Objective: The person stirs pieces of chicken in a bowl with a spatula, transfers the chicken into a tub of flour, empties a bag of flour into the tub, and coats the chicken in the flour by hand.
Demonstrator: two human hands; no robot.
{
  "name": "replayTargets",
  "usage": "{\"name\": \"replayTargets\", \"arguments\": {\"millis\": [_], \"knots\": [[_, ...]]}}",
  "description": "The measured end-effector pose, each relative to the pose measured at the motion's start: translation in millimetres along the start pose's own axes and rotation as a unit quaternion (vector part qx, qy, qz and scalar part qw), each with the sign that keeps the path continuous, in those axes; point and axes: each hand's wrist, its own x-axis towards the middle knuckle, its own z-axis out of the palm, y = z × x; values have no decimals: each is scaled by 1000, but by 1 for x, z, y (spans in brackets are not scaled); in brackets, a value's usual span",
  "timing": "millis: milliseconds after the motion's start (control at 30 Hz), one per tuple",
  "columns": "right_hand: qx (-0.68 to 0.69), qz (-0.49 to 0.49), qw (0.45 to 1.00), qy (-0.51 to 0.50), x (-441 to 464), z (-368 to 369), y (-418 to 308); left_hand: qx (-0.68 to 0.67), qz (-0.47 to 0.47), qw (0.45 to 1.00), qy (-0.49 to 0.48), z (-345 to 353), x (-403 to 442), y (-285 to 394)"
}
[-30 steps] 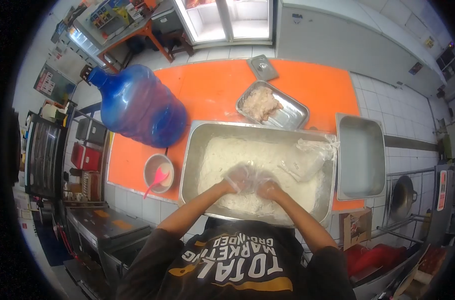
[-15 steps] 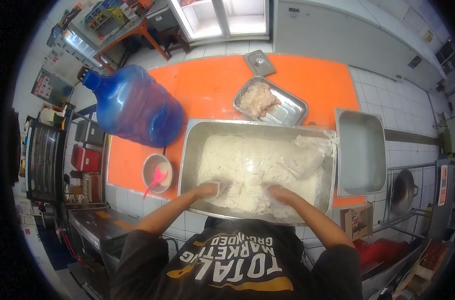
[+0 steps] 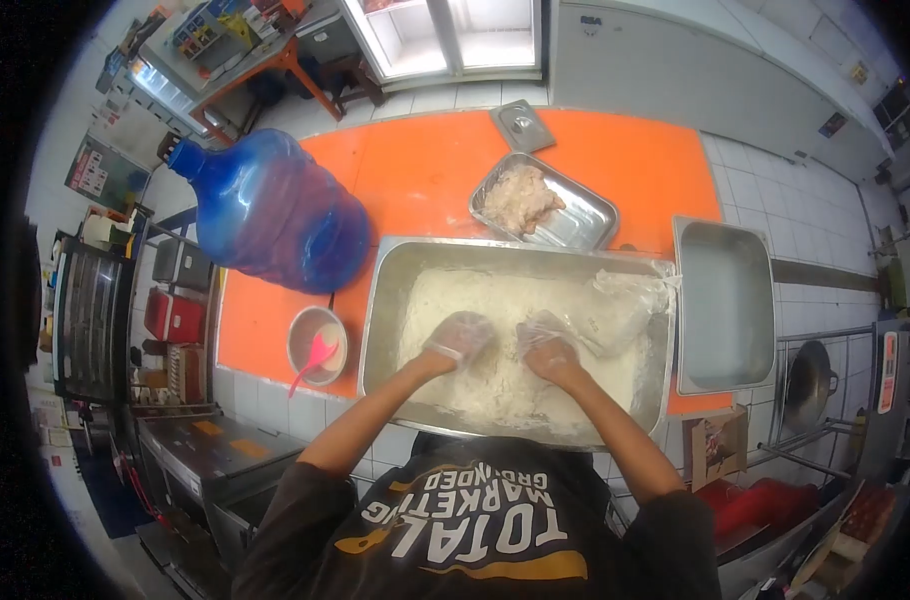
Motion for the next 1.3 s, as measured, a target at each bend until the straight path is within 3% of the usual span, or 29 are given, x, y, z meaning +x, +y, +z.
{"name": "replayTargets", "arguments": {"millis": [33,67,133,200,233,300,333,367,400,467,500,533,567,600,633,667,700,733,833,867,900,933,967,1000,1033,1100,1133,1200,1300], "knots": [[0,-1,1000,1,5,11,-4,122,68,990,22,17,9,-2],[-3,20,1000,17,7,26,-9,124,68,990,22,18,9,9],[-5,42,999,34,0,42,-10,-33,40,997,51,4,1,41],[-137,-114,984,21,-17,51,-1,-65,-18,997,-39,-5,-14,51],[-136,-110,984,21,-24,44,4,-105,-4,992,-67,1,-34,48],[-193,-255,931,-175,-40,27,13,-145,10,985,-95,11,-64,25],[-194,-255,931,-174,-41,22,21,-77,96,985,-119,18,-74,2],[-142,-200,962,-124,-41,17,28,-6,180,974,-141,19,-77,-11],[-87,-142,983,-73,-41,14,30,-4,179,973,-142,-6,-69,-5],[-54,100,988,-107,-17,-10,6,-60,-110,982,-142,-72,-46,25],[-59,54,996,41,6,9,20,65,-69,994,59,-49,-40,15],[-62,28,991,116,31,27,31,188,-23,947,259,-19,-28,0],[-67,2,979,191,55,45,42,190,-26,946,263,-3,-15,-6],[-178,-32,959,217,70,56,42,116,-15,976,183,7,-1,-12],[-158,-47,967,197,60,49,25,40,-2,994,100,6,9,-11],[-136,-61,973,176,50,42,9,43,-1,994,104,8,17,-7],[16,-53,993,100,13,26,-16,-13,0,1000,0,10,19,9],[-21,-83,995,53,2,40,-9,-72,2,992,-106,11,16,27],[-59,-155,982,-86,-43,17,-13,-86,11,988,-129,-13,-22,53],[-57,-154,983,-87,-42,28,10,-76,95,984,-131,-9,-37,44],[52,-199,976,-71,-42,47,47,-66,179,973,-133,-7,-49,33],[108,-218,968,-62,-48,49,62,-67,179,972,-136,-10,-60,20],[163,-239,956,-55,-54,52,76,-156,44,978,-134,-14,-71,6],[7,-160,987,-22,-69,39,76,-240,-93,958,-128,-17,-74,0],[-149,-76,986,11,-78,29,76,-239,-92,958,-129,-32,-70,10],[-114,-24,993,-30,-66,45,82,39,-236,969,-58,-59,-66,31],[-78,27,994,-72,-61,50,83,40,-237,969,-57,-50,-67,25],[-40,-9,997,-68,-63,42,67,58,-64,985,-147,-19,-72,4],[-11,-29,994,-106,-52,40,30,-117,-73,986,-94,6,-72,8]]}}
